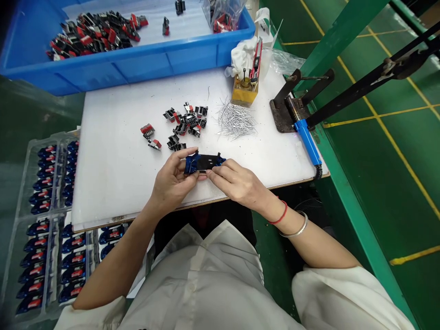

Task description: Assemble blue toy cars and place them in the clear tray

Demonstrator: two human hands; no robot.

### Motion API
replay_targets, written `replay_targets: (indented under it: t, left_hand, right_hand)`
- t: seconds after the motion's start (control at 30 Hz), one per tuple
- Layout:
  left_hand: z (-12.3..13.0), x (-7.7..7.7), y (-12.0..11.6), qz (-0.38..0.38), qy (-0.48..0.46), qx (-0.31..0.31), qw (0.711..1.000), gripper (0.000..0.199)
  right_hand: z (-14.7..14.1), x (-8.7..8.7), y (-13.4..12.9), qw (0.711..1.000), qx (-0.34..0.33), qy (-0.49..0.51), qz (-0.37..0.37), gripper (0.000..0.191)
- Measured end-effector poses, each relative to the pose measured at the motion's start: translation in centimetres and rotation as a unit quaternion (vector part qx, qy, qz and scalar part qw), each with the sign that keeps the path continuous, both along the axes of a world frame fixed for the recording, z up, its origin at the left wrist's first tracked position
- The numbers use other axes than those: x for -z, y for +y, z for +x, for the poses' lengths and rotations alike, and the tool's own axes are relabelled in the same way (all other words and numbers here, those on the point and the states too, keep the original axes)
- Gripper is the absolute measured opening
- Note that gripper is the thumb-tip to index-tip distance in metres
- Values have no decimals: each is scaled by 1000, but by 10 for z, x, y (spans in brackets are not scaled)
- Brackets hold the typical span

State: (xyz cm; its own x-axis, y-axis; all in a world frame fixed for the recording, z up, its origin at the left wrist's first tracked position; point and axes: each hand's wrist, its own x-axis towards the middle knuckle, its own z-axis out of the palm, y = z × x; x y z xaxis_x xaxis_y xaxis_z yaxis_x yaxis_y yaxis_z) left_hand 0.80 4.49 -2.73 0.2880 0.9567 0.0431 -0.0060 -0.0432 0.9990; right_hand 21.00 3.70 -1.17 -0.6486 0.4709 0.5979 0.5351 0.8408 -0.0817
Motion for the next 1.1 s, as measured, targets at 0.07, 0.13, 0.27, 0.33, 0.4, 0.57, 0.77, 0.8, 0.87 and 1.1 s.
replay_targets:
  t: [0.07, 0.13, 0.27, 0.33, 0.4, 0.57, 0.77, 0.8, 0.87, 1.1]
  left_hand:
    - [-1, 1, 1, -5, -3, 1, 1000, 48]
    - [-1, 0, 1, -14, -8, 3, 1000, 49]
    - [-2, -3, 5, -47, -23, 1, 999, 50]
    - [-1, -5, 8, -80, -40, -3, 996, 49]
    - [-1, -8, 10, -116, -60, -12, 991, 50]
    - [-2, -21, 12, -183, -92, -37, 978, 52]
    - [-2, -38, 8, -254, -90, -66, 961, 47]
    - [-1, -40, 6, -260, -93, -68, 959, 47]
    - [-2, -45, 0, -270, -97, -66, 956, 46]
    - [-19, -59, -27, -218, -45, 13, 975, 46]
  right_hand:
    - [-1, 0, 0, 1000, 4, 8, -6, 26]
    - [-3, -1, 0, 1000, 14, 12, -21, 23]
    - [-5, 0, 2, 999, 38, 11, -24, 15]
    - [-7, 1, 4, 999, 51, 11, -10, 13]
    - [-8, 2, 5, 998, 60, 10, 2, 12]
    - [-15, -2, 2, 996, 64, 0, 64, 15]
    - [-24, -10, -1, 990, 76, -12, 118, 23]
    - [-25, -12, -2, 990, 74, -6, 119, 24]
    - [-28, -17, -5, 991, 65, 14, 112, 22]
    - [-29, -29, -21, 993, 26, 112, -23, 26]
